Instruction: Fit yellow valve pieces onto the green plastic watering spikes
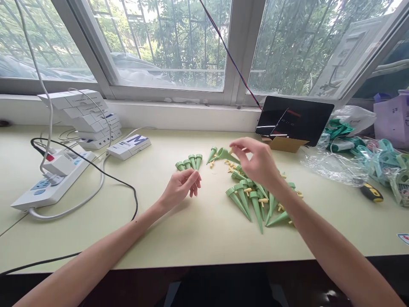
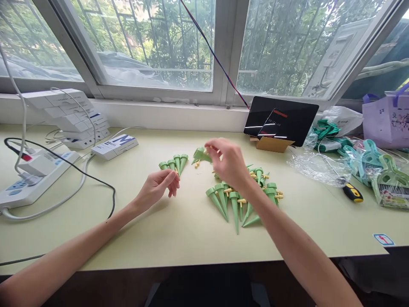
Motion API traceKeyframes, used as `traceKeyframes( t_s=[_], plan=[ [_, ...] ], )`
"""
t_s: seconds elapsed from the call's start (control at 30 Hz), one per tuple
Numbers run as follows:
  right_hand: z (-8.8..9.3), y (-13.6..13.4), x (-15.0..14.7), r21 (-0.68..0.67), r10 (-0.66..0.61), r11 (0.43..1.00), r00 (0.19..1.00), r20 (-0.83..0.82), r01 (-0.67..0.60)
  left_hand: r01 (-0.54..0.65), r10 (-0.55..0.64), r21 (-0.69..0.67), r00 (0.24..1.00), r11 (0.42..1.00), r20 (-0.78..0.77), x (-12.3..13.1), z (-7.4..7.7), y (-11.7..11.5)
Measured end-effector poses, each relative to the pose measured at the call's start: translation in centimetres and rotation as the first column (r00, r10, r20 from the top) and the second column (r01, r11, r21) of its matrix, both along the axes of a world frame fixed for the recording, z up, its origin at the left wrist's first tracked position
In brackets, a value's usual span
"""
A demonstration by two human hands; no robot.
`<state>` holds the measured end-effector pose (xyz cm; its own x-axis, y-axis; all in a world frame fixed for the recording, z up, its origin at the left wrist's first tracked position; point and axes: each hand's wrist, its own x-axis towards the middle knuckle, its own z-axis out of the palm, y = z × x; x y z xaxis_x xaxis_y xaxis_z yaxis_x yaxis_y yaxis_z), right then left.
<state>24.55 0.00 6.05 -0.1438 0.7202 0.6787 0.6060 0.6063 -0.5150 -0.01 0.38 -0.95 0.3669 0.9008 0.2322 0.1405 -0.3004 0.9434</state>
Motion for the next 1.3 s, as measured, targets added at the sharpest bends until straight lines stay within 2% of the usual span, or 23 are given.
traceKeyframes(
  t_s=[0.1, 0.2, 0.37, 0.57, 0.73, 0.83, 0.97, 1.03, 1.1, 1.17, 1.3],
  plan=[
    [0.0, 3.6, 3.4, -0.102, -0.121, 0.986, 0.987, 0.104, 0.132, -0.008, 0.008, -0.003, 0.999, 1.000, -0.037, -0.1, -0.3, 0.1],
    [-0.9, 6.8, 6.2, -0.263, -0.220, 0.921, 0.940, 0.261, 0.289, -0.015, 0.015, -0.008, 0.998, 1.000, -0.064, -0.2, -0.5, 0.3],
    [-2.6, 8.8, 7.7, -0.443, -0.143, 0.828, 0.895, 0.423, 0.343, -0.020, 0.018, -0.022, 0.996, 1.000, -0.087, -0.3, -0.6, 0.3],
    [-2.8, 8.7, 7.5, -0.527, -0.046, 0.780, 0.872, 0.487, 0.336, -0.013, 0.009, -0.034, 0.996, 0.999, -0.090, -0.3, -0.6, 0.2],
    [-2.6, 8.4, 7.7, -0.555, 0.022, 0.772, 0.860, 0.510, 0.309, -0.005, 0.001, -0.041, 0.996, 0.999, -0.091, -0.2, -0.6, 0.1],
    [-2.2, 7.8, 7.5, -0.511, 0.000, 0.801, 0.854, 0.521, 0.312, 0.001, -0.005, -0.048, 0.996, 0.999, -0.088, -0.1, -0.6, 0.0],
    [-1.1, 6.2, 6.7, -0.336, -0.048, 0.909, 0.861, 0.506, 0.248, -0.002, -0.003, -0.047, 0.995, 0.999, -0.100, 0.0, -0.5, -0.1],
    [-0.3, 5.1, 6.0, -0.283, -0.024, 0.943, 0.882, 0.470, 0.176, -0.002, -0.003, -0.043, 0.994, 0.999, -0.110, 0.0, -0.5, -0.1],
    [0.4, 4.1, 5.1, -0.298, 0.026, 0.948, 0.899, 0.437, 0.117, 0.001, -0.005, -0.039, 0.993, 0.999, -0.116, 0.0, -0.4, -0.1],
    [0.9, 3.2, 4.4, -0.367, 0.092, 0.927, 0.900, 0.427, 0.079, -0.001, -0.003, -0.039, 0.993, 0.999, -0.116, 0.0, -0.3, -0.1],
    [0.9, 1.7, 3.8, -0.456, 0.162, 0.886, 0.865, 0.476, 0.085, -0.009, 0.005, -0.035, 0.994, 0.999, -0.109, 0.0, -0.2, -0.1]
  ],
)
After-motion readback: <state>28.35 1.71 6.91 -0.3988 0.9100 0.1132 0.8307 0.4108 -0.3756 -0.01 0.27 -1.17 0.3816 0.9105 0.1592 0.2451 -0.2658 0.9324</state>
